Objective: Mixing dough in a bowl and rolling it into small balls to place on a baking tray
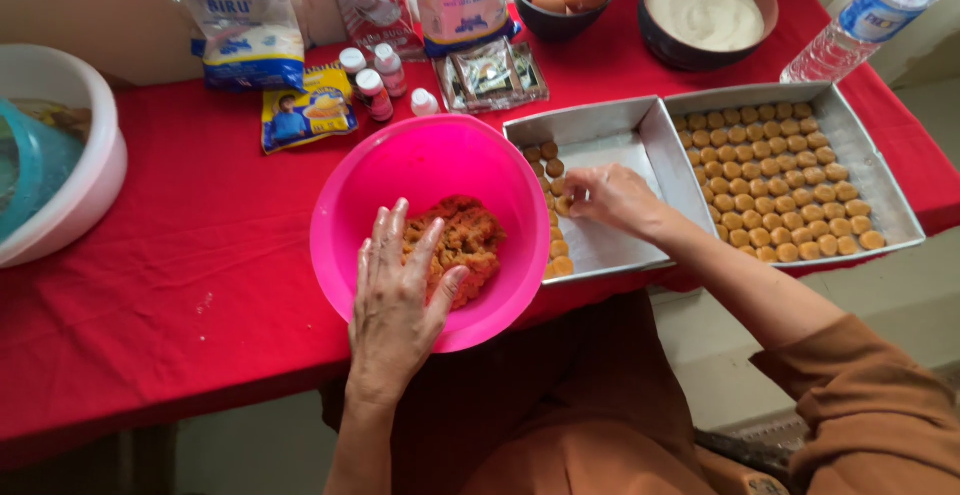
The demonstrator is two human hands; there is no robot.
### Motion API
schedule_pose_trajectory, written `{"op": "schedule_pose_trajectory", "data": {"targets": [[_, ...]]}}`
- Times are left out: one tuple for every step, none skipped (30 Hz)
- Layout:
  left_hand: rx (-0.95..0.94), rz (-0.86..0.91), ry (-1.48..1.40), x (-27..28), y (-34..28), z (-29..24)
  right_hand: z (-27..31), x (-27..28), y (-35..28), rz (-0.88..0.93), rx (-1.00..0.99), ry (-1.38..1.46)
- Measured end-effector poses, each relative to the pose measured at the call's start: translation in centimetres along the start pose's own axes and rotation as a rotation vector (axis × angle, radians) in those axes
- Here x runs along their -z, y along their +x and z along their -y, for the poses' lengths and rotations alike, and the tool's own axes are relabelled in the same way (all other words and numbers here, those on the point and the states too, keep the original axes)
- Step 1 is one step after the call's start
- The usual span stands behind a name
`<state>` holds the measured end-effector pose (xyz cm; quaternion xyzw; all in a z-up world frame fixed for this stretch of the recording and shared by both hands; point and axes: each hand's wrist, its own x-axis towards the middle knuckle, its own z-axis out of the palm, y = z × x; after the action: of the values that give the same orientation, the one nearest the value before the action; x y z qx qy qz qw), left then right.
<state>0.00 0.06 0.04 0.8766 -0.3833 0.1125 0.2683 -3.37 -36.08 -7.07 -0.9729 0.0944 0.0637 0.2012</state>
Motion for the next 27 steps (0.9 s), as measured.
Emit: {"op": "schedule_pose_trajectory", "data": {"targets": [[0.001, 0.007, -0.002, -0.1, 0.0, 0.1, -0.2, -0.3, 0.2, -0.012, 0.025, -0.006], [0.004, 0.011, -0.004, -0.2, -0.1, 0.2, -0.3, -0.6, 0.5, -0.024, 0.053, -0.014], [0.002, 0.0, 0.002, -0.3, 0.0, 0.2, -0.1, -0.2, 0.3, -0.033, 0.062, -0.017], [0.002, 0.0, 0.008, -0.4, -0.1, 0.3, 0.1, 0.0, 0.0, -0.072, 0.087, -0.024], [0.001, 0.001, 0.014, -0.5, -0.1, 0.3, 0.3, 0.2, -0.2, -0.112, 0.113, -0.03], [0.001, -0.009, 0.021, -0.6, 0.0, 0.3, 1.4, 1.2, -0.5, -0.119, 0.123, -0.032], [0.009, 0.01, 0.032, -0.6, 0.0, 0.4, 2.6, 2.2, -0.8, -0.285, 0.174, -0.022], [0.019, 0.033, 0.042, -0.7, -0.1, 0.3, 3.6, 3.0, -1.3, -0.447, 0.222, -0.01], [0.023, 0.028, 0.047, -0.8, 0.0, 0.3, 5.9, 4.2, -1.9, -0.448, 0.23, -0.009], [0.029, 0.056, 0.037, -0.8, 0.1, 0.3, 8.1, 5.2, -2.8, -0.5, 0.382, 0.144], [0.036, 0.085, 0.028, -0.8, 0.1, 0.2, 10.2, 6.3, -3.7, -0.55, 0.533, 0.299], [0.029, 0.083, 0.034, -0.6, 0.3, 0.3, 11.4, 5.5, -3.1, -0.559, 0.534, 0.301], [0.016, 0.085, -0.02, -0.4, 0.4, 0.4, 12.5, 4.8, -2.7, -0.537, 0.7, 0.236], [0.001, 0.082, -0.074, -0.3, 0.7, 0.4, 13.6, 4.3, -2.1, -0.512, 0.866, 0.164], [-0.007, 0.076, -0.068, 0.2, 1.6, 0.8, 14.6, 3.8, -1.6, -0.523, 0.87, 0.161], [-0.015, 0.021, 0.066, 0.7, 2.1, 1.2, 15.7, 3.0, -1.2, -0.256, 0.75, 0.034], [-0.024, -0.035, 0.199, 1.1, 2.7, 1.7, 16.8, 2.2, -0.8, 0.007, 0.624, -0.091], [-0.024, -0.034, 0.203, 1.2, 3.1, 2.3, 18.1, 3.1, -0.9, 0.005, 0.626, -0.088], [0.002, -0.072, 0.268, 1.3, 3.5, 3.1, 19.4, 4.1, -0.9, 0.199, 0.574, -0.103], [0.024, -0.113, 0.333, 1.4, 4.0, 3.9, 20.8, 5.0, -0.8, 0.387, 0.518, -0.119], [0.019, -0.115, 0.338, 0.8, 3.8, 4.3, 20.7, 3.1, -0.1, 0.381, 0.52, -0.117], [0.055, -0.085, 0.386, 0.2, 3.7, 4.7, 20.7, 1.4, 0.8, 0.334, 0.521, -0.295], [0.091, -0.056, 0.433, -0.4, 3.6, 5.2, 20.7, -0.4, 1.9, 0.285, 0.518, -0.472], [0.091, -0.05, 0.436, -0.6, 3.7, 5.7, 20.5, -1.7, 2.5, 0.287, 0.519, -0.466], [0.09, -0.074, 0.414, -0.8, 3.8, 6.4, 20.4, -3.1, 3.1, 0.169, 0.523, -0.564], [0.099, -0.091, 0.386, -1.4, 3.4, 6.8, 20.0, -4.8, 3.3, 0.064, 0.528, -0.661], [0.108, -0.079, 0.382, -1.6, 2.9, 6.7, 20.2, -5.3, 3.6, 0.079, 0.531, -0.656]]}}
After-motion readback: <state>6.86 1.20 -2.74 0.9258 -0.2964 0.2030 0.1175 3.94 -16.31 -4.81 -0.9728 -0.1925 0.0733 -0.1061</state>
